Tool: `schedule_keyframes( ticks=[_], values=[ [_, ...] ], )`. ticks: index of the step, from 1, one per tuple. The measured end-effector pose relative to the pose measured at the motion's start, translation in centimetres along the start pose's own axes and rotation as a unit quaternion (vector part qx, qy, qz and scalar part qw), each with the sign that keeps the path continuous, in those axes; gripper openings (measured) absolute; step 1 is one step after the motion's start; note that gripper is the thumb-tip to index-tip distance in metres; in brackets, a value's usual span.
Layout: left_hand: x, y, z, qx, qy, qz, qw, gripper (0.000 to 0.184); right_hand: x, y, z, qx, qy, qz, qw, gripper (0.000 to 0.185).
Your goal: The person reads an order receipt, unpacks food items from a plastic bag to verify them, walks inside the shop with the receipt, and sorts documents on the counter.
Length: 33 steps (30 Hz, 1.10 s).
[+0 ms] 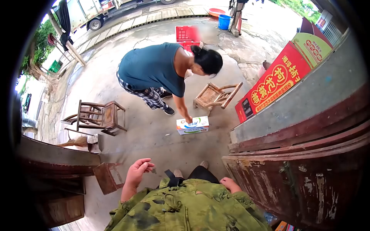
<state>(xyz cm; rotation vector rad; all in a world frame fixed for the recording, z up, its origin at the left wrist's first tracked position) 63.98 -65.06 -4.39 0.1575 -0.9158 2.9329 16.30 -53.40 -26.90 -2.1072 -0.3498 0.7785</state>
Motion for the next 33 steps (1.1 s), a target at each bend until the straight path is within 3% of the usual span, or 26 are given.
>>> schedule_keyframes(
  ticks=[3,7,9,12,16,18,21,27,33],
  values=[
    [1.5,0.1,0.9,0.012,-0.018,0.013,1.0,0.029,-0.7,3.5,7.6,0.072,0.021,-0.008,0.997,0.029],
    [3.8,0.7,0.5,-0.014,-0.024,0.014,1.0,0.029,-4.3,2.0,6.1,0.122,-0.001,0.005,0.992,0.029],
    [4.9,1.1,0.7,-0.02,-0.011,0.01,1.0,0.029,-5.8,0.8,3.9,0.043,-0.014,-0.006,0.999,0.029],
    [6.4,1.7,1.4,-0.026,-0.017,0.0,1.0,0.029,-7.5,-1.3,-0.4,0.054,-0.006,0.001,0.999,0.03],
    [7.5,1.9,1.8,-0.017,-0.005,-0.007,1.0,0.029,-6.7,1.5,2.9,0.049,0.063,-0.009,0.997,0.031],
    [7.6,2.1,1.9,-0.017,0.003,-0.005,1.0,0.03,-7.0,0.8,1.2,-0.008,-0.018,-0.04,0.999,0.033],
    [7.4,2.3,1.2,-0.016,0.009,-0.007,1.0,0.03,-5.6,4.2,4.3,-0.05,-0.029,-0.029,0.998,0.033],
    [7.4,2.0,1.4,-0.016,0.01,-0.009,1.0,0.03,-6.3,2.2,3.9,-0.007,-0.022,-0.043,0.999,0.031],
    [6.6,1.8,0.7,-0.02,0.005,-0.005,1.0,0.03,-6.3,0.8,4.0,-0.035,0.024,-0.083,0.996,0.027]
  ],
)
Point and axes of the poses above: each hand's wrist, its own y-axis towards the middle knuckle, its own x-axis out of the palm, z = x × y, the point moved 1 cm from there along y, towards the middle knuckle, and after that the axes turned 5 degrees about -x, right-handed, at the moved point
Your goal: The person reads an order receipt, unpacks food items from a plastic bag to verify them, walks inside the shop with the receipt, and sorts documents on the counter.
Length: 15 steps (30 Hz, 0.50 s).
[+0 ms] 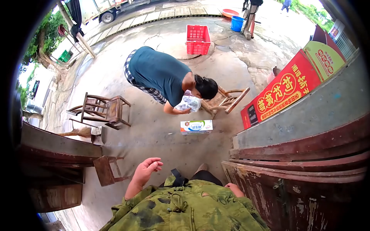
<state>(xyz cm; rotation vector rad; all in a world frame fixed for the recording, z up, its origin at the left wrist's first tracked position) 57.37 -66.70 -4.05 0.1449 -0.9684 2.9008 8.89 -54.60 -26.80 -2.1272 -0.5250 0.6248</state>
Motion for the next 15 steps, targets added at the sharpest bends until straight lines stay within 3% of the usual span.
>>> schedule_keyframes(
  ticks=[10,15],
  values=[
    [-1.6,0.2,-0.7,-0.004,-0.009,-0.006,1.0,0.029,0.9,-0.1,-1.8,0.006,-0.012,0.036,0.999,0.029],
    [-4.6,1.9,0.4,0.008,0.008,-0.004,1.0,0.028,0.8,-1.4,-6.0,0.023,-0.06,0.065,0.996,0.025]
  ],
)
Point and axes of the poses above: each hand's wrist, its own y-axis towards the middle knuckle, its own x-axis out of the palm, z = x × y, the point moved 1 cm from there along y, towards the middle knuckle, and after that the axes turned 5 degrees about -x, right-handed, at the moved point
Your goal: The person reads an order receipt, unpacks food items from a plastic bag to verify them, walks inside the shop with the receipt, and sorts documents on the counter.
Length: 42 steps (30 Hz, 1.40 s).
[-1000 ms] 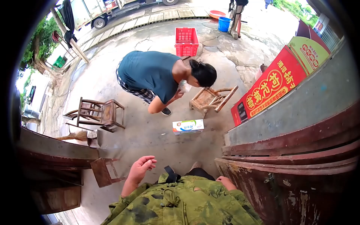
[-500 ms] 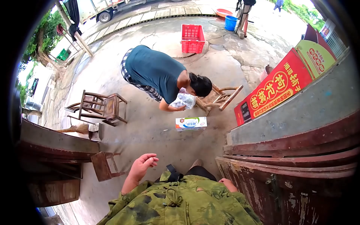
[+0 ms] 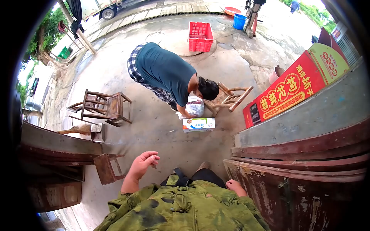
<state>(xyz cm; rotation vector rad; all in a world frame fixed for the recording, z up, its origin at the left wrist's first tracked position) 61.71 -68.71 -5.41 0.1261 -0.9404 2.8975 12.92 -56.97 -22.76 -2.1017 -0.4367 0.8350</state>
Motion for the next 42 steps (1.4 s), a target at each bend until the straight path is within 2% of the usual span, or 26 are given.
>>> schedule_keyframes(
  ticks=[1,3,9,13,16,17,19,22,24,28,30,32,35,37,38,40,42],
  values=[
    [-0.7,0.6,0.5,-0.002,-0.001,-0.002,1.0,0.028,0.3,0.1,0.0,0.003,0.0,0.0,1.0,0.025],
    [-2.1,2.2,1.9,0.0,0.015,-0.006,1.0,0.028,1.3,1.4,1.9,0.077,0.192,0.024,0.978,0.022],
    [-1.8,10.1,6.1,-0.026,0.071,-0.025,0.997,0.029,-2.1,3.0,-1.0,0.05,0.249,0.039,0.966,0.019],
    [1.1,18.7,7.6,-0.076,0.116,-0.033,0.99,0.029,-4.8,8.8,-2.9,0.024,0.31,0.021,0.95,0.02],
    [3.7,26.5,6.1,-0.114,0.153,-0.021,0.981,0.029,-6.6,16.6,-4.4,-0.008,0.259,-0.005,0.966,0.019],
    [4.6,29.0,5.6,-0.133,0.168,-0.021,0.977,0.029,-8.2,18.0,-6.7,-0.021,0.146,0.012,0.989,0.019],
    [6.4,33.4,4.3,-0.153,0.193,-0.028,0.969,0.031,-9.8,23.5,-8.1,-0.172,-0.053,0.064,0.982,0.021],
    [8.4,39.3,2.5,-0.152,0.227,-0.043,0.961,0.033,-13.3,30.6,-12.9,-0.135,-0.09,0.01,0.987,0.023],
    [9.2,42.9,1.3,-0.15,0.25,-0.059,0.955,0.034,-14.4,36.2,-14.3,-0.158,-0.099,0.057,0.981,0.023],
    [7.9,50.9,-2.4,-0.144,0.316,-0.069,0.935,0.034,-16.0,45.4,-18.9,-0.133,-0.061,0.069,0.987,0.024],
    [6.5,55.7,-5.5,-0.173,0.378,-0.048,0.908,0.033,-15.6,49.9,-20.3,-0.135,-0.041,0.072,0.987,0.024],
    [5.8,59.6,-7.7,-0.198,0.371,-0.036,0.907,0.033,-13.6,55.1,-20.4,-0.134,-0.019,0.073,0.988,0.024],
    [2.8,65.2,-14.1,-0.243,0.327,-0.015,0.913,0.032,-7.8,63.2,-19.3,-0.15,0.158,0.101,0.971,0.016],
    [1.5,68.6,-17.7,-0.26,0.296,-0.012,0.919,0.032,-4.9,67.1,-19.7,-0.095,0.209,0.078,0.97,0.017],
    [1.4,69.3,-17.9,-0.27,0.275,-0.002,0.923,0.032,-4.1,68.1,-20.8,-0.036,0.273,0.042,0.96,0.017],
    [0.8,70.7,-19.0,-0.294,0.256,0.007,0.921,0.032,-0.7,72.8,-20.8,-0.033,0.229,0.069,0.97,0.019],
    [0.2,72.3,-20.6,-0.26,0.203,0.028,0.944,0.032,1.8,77.2,-20.8,-0.034,0.122,0.114,0.985,0.027]
  ],
)
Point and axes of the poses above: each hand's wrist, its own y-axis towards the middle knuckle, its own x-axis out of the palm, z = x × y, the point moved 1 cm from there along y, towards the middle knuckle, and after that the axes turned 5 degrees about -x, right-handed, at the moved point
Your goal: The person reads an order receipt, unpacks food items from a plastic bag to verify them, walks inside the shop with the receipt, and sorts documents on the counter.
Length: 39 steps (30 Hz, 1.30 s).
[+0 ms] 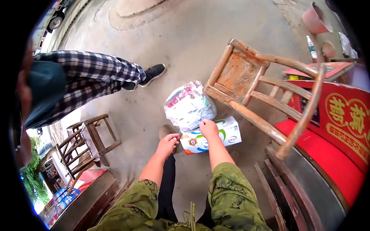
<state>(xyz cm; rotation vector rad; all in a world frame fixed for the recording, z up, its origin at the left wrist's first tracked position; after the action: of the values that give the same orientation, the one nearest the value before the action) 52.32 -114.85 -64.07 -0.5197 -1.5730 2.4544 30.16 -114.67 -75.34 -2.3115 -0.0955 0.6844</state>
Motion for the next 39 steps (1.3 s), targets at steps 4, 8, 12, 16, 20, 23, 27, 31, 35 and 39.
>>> schedule_keyframes(
  ticks=[4,8,12,16,20,23,27,31,35,39],
  values=[
    [0.6,3.2,-0.3,0.045,-0.017,0.008,0.999,0.03,2.7,4.3,-3.5,0.042,-0.171,0.003,0.984,0.039],
    [0.8,5.0,0.4,0.089,-0.032,0.005,0.995,0.029,6.9,7.5,0.4,-0.008,-0.214,0.029,0.976,0.035],
    [0.2,6.1,2.9,0.163,0.096,0.028,0.982,0.03,4.5,5.2,-0.6,0.026,-0.093,0.018,0.995,0.024],
    [1.8,7.5,2.9,0.279,0.143,0.047,0.948,0.035,0.9,0.3,-3.1,-0.044,0.124,0.034,0.991,0.016],
    [3.4,6.8,3.8,0.267,0.225,-0.015,0.937,0.038,-1.6,-3.6,-6.3,-0.018,0.331,-0.066,0.941,0.012],
    [2.9,6.6,5.1,0.198,0.255,-0.009,0.946,0.031,-3.8,-4.3,-8.5,-0.002,0.426,-0.057,0.903,0.011],
    [2.2,7.1,5.2,0.208,0.216,0.067,0.952,0.022,-3.5,-1.8,-6.2,0.045,0.542,-0.008,0.839,0.018],
    [1.6,6.8,5.6,0.232,0.195,0.101,0.948,0.013,0.3,1.2,-2.6,-0.11,0.192,0.023,0.975,0.02],
    [0.0,6.8,6.1,0.24,0.142,0.163,0.946,0.012,4.1,1.4,-4.0,-0.052,0.234,-0.205,0.949,0.021],
    [-2.3,7.0,5.5,0.199,0.049,0.19,0.96,0.008,3.9,2.7,-5.7,-0.02,0.186,-0.105,0.977,0.019]
  ],
)
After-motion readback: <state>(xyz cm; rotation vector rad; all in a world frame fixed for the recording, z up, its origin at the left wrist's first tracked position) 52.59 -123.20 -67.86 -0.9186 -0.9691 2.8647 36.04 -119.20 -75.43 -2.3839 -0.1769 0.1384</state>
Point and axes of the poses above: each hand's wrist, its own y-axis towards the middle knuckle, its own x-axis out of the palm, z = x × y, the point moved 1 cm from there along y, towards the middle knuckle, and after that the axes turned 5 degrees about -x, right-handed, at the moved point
